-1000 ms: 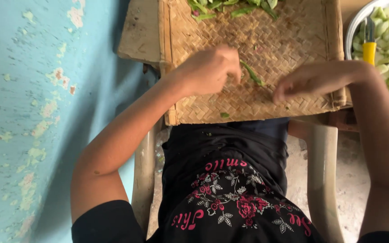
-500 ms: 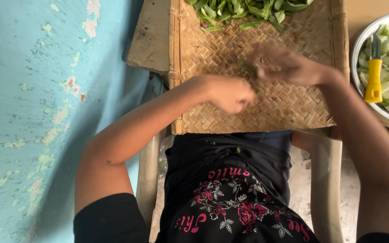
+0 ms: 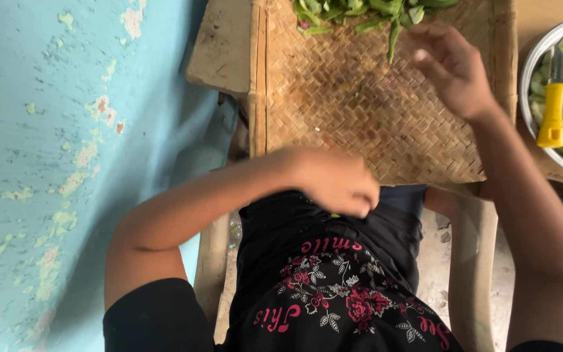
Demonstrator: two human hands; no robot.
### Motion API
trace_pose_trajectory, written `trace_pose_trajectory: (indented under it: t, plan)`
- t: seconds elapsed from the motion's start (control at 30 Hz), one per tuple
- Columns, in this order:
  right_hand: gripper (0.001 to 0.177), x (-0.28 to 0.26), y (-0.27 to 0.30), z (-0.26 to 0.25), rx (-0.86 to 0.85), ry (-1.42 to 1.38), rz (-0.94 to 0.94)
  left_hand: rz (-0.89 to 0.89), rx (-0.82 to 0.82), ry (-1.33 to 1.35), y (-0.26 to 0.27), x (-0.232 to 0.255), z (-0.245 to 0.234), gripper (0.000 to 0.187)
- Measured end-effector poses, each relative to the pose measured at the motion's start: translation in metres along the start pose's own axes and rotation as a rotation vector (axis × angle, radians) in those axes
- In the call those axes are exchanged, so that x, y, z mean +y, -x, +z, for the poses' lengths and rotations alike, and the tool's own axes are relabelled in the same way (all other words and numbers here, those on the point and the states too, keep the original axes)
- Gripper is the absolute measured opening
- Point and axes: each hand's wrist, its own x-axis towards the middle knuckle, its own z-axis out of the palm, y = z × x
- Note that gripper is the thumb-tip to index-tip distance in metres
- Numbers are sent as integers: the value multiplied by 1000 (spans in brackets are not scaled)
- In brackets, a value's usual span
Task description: Peeling and slicing onions and cucumbers into a bowl for food preparation.
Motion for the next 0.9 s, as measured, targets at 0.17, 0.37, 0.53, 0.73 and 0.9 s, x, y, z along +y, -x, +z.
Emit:
trace_pose_trajectory:
  t: [0.17, 0.37, 0.53, 0.73, 0.9]
  plan:
    - [41, 15, 31, 2, -683, -1365, 930, -366, -320, -300, 11, 12, 91, 21]
    - [27, -28, 45, -16, -66, -96, 364, -279, -45, -487, 21, -89, 170, 14]
    - [38, -53, 52, -19, -524, -1182, 930, -234, 192, -404, 20, -115, 180, 17]
    - [58, -55, 51, -12, -233, -469, 510, -354, 204, -503, 2, -126, 193, 17]
    - [38, -47, 58, -12, -49, -740, 263, -282, 91, -531, -7, -71, 158, 4]
